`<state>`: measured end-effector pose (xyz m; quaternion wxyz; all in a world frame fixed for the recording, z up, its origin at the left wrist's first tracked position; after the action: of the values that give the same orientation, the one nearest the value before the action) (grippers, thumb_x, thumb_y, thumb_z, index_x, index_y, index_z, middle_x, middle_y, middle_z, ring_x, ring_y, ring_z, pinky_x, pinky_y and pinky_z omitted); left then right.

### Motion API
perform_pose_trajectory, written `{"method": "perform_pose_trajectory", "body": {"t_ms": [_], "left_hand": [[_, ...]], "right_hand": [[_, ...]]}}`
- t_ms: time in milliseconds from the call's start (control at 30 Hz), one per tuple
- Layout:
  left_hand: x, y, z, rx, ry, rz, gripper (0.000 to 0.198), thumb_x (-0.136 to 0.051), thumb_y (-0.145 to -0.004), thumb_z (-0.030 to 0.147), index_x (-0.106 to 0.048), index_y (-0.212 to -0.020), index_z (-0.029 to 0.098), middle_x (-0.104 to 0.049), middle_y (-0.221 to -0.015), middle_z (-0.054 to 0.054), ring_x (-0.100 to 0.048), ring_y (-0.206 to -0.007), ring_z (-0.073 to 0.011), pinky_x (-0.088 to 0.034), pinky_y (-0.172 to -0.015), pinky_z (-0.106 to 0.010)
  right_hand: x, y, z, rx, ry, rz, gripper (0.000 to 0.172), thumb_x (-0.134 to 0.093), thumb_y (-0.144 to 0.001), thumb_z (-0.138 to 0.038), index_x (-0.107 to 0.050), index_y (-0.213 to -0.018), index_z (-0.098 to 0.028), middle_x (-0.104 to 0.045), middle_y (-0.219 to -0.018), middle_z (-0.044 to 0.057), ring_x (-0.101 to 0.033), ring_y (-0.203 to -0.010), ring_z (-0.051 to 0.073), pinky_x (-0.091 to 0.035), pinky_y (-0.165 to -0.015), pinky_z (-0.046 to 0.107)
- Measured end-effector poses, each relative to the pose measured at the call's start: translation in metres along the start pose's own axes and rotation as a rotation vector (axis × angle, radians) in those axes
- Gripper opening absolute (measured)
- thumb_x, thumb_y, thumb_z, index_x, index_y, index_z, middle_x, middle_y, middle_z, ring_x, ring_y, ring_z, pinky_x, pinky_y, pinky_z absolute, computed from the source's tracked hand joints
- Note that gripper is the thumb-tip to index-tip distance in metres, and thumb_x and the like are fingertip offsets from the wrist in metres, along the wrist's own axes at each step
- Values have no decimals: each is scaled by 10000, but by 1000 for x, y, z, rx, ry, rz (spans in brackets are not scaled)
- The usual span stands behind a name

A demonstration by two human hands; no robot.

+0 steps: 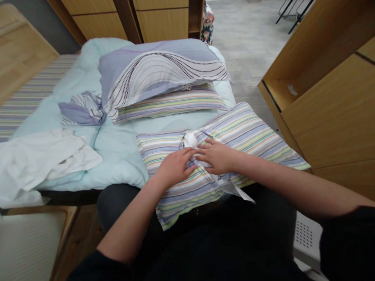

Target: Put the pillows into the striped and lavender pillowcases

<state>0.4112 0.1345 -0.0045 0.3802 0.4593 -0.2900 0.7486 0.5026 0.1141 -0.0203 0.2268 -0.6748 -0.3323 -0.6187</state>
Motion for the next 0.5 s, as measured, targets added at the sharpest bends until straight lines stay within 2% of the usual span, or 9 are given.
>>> {"method": "perform_pose_trajectory", "body": {"t_ms": [67,133,200,267,333,400,433,500], "left_hand": [[-14,-15,1,44,-52,-57,433,-485,-1079,514,-693,-1322,223,-729,-1293,-114,-700,-1152,-276,-531,-968,-385],[-23,-26,1,78,-100,-62,426,-443,-1095,507,-735,-1155,202,-755,-1096,-103,-713,-1017,-266,-518,-864,-358],[-24,-29,-2,128,-124,10,411,-433,-1100,460,-735,-1050,187,-742,-1028,-101,-700,-985,-262,-489,-820,-346],[-24,-26,-7,161,-106,71,394,-439,-1096,426,-728,-975,186,-731,-1002,-95,-686,-947,-250,-458,-782,-337],[-29,-21,-9,127,-54,56,415,-464,-1084,450,-716,-879,192,-723,-950,-82,-667,-864,-228,-425,-740,-328],[-33,-15,-9,47,10,34,441,-495,-1069,491,-701,-815,195,-713,-905,-69,-642,-802,-207,-396,-713,-321],[-32,-12,-10,16,40,46,448,-504,-1064,498,-688,-789,195,-702,-877,-63,-630,-783,-198,-384,-704,-318],[-23,-6,-18,11,90,154,447,-495,-1066,452,-634,-729,193,-664,-810,-55,-607,-766,-187,-374,-702,-318]], "right_hand": [[-3,-3,-1,17,-34,-90,416,-603,-965,-428,-750,-1239,-151,-747,-1280,169,-648,-1235,325,-326,-1125,520],[4,-6,9,12,-28,-129,320,-580,-975,-395,-783,-1080,-171,-788,-1110,127,-672,-1122,287,-304,-1110,493],[15,-11,28,-19,40,-96,289,-541,-986,-330,-778,-1017,-168,-785,-1077,127,-657,-1095,277,-261,-1124,499],[19,-13,48,-76,114,-60,303,-502,-1000,-293,-764,-1044,-149,-774,-1108,152,-635,-1099,283,-267,-1100,501],[10,-17,63,-163,167,-72,352,-456,-1024,-286,-757,-1090,-114,-761,-1144,194,-620,-1111,297,-317,-1034,489],[-7,-24,69,-252,209,-141,391,-433,-1038,-279,-768,-1095,-86,-755,-1155,231,-623,-1119,319,-359,-986,488],[-17,-30,70,-294,231,-199,385,-446,-1029,-266,-781,-1076,-81,-756,-1148,244,-633,-1116,330,-377,-979,495],[-35,-43,66,-359,246,-333,318,-526,-977,-242,-805,-1012,-93,-767,-1117,251,-666,-1095,345,-414,-983,513]]}}
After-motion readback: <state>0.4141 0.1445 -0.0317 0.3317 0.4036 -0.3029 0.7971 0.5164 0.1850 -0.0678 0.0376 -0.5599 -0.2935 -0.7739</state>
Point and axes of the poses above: each hand's wrist, its own y-axis away from the middle knuckle, its own x-axis out of the back of the hand, z = x × y, the point moved 10 cm from there along -y, towards the middle knuckle
